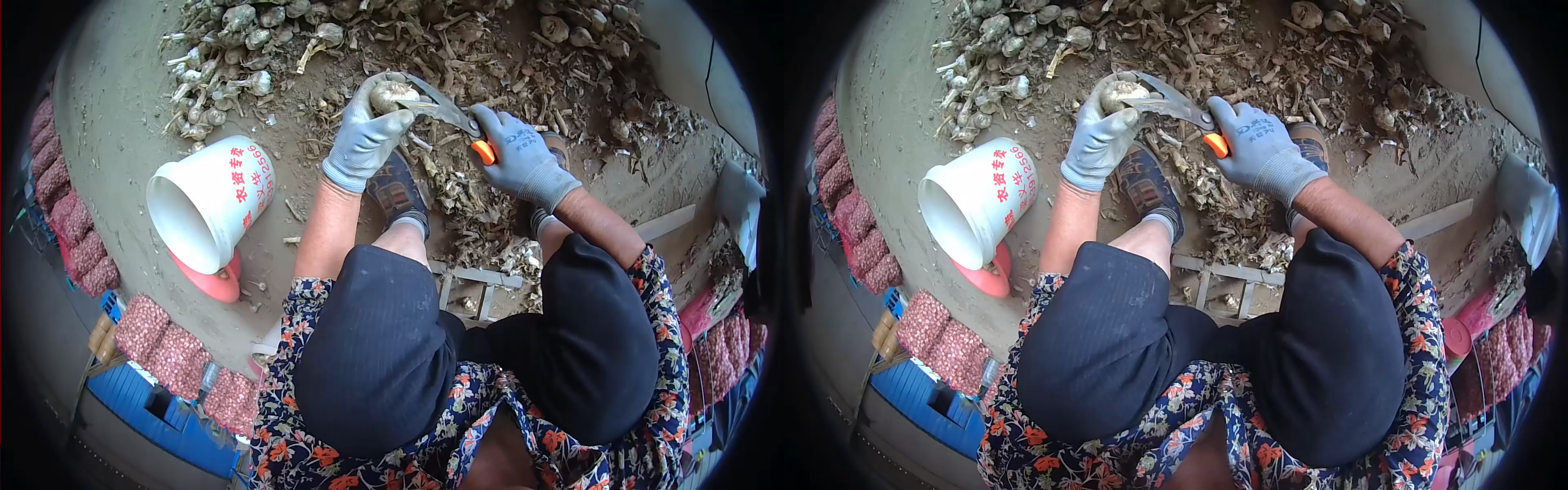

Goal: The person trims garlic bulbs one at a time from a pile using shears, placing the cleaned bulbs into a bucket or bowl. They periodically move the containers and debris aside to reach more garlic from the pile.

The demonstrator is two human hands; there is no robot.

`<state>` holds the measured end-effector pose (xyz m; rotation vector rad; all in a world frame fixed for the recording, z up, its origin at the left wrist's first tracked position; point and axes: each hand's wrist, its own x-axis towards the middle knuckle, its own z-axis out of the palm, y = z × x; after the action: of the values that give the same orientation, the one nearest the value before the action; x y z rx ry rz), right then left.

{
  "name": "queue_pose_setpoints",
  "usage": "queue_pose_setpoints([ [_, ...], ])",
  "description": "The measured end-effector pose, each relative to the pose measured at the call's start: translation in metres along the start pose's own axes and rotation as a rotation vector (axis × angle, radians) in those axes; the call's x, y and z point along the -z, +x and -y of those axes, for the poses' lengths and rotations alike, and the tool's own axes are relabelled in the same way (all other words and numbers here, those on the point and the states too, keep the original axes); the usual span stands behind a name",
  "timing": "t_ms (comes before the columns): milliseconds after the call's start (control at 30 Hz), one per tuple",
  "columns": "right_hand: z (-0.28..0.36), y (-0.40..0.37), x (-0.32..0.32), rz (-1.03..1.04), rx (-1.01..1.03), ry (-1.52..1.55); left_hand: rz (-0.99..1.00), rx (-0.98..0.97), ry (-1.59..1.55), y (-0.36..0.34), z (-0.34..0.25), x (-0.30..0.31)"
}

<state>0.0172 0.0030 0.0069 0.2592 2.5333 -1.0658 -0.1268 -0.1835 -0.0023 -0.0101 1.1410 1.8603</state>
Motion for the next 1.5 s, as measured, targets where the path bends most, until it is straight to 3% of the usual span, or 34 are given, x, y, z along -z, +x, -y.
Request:
queue_pose_setpoints([
  [133,0.003,0.002,0.008,-0.060,0.074,-0.128,0.026,0.019,0.182,0.000,-0.002,0.004],
  [267,0.010,0.001,0.012,-0.034,0.087,-0.290,0.163,0.068,0.049,0.001,-0.002,0.006],
  [400,0.004,0.001,0.009,-0.067,0.147,-0.268,0.137,0.099,0.032,-0.001,-0.007,-0.003],
  [633,0.000,-0.004,0.004,0.121,0.041,-0.184,0.155,0.104,0.219,0.003,0.005,0.001],
  [700,-0.003,-0.006,-0.004,0.122,0.065,-0.082,0.136,0.179,0.013,-0.001,0.010,0.001],
  [833,-0.002,-0.010,-0.015,0.246,0.018,-0.091,0.153,0.302,0.012,-0.004,0.047,0.031],
  [900,-0.004,-0.013,-0.018,0.313,-0.023,-0.107,0.087,0.393,-0.137,-0.015,0.050,0.032],
  [967,-0.012,-0.014,-0.028,0.339,-0.035,-0.118,0.123,0.363,-0.302,-0.023,0.052,0.032],
  [1033,-0.013,-0.011,-0.025,0.347,-0.089,-0.132,0.229,0.572,-0.152,-0.025,0.044,0.010],
  [1133,-0.011,-0.008,-0.019,0.202,-0.035,-0.019,-0.020,0.347,0.164,-0.040,-0.004,0.003],
  [1200,-0.019,-0.006,-0.013,0.119,-0.074,0.026,-0.629,-0.257,0.395,-0.065,-0.049,0.020],
  [1267,-0.025,-0.013,-0.007,0.052,-0.160,0.078,-1.146,-0.668,0.609,-0.111,-0.111,0.079],
  [1300,-0.029,-0.015,-0.009,0.037,-0.175,0.080,-1.198,-0.957,0.717,-0.134,-0.141,0.099],
  [1367,-0.036,-0.015,-0.017,0.025,-0.181,0.139,-1.631,-0.751,1.338,-0.151,-0.169,0.122],
  [1500,-0.021,-0.006,-0.017,0.070,-0.185,0.171,-1.052,-0.671,1.988,-0.077,-0.148,0.076],
])
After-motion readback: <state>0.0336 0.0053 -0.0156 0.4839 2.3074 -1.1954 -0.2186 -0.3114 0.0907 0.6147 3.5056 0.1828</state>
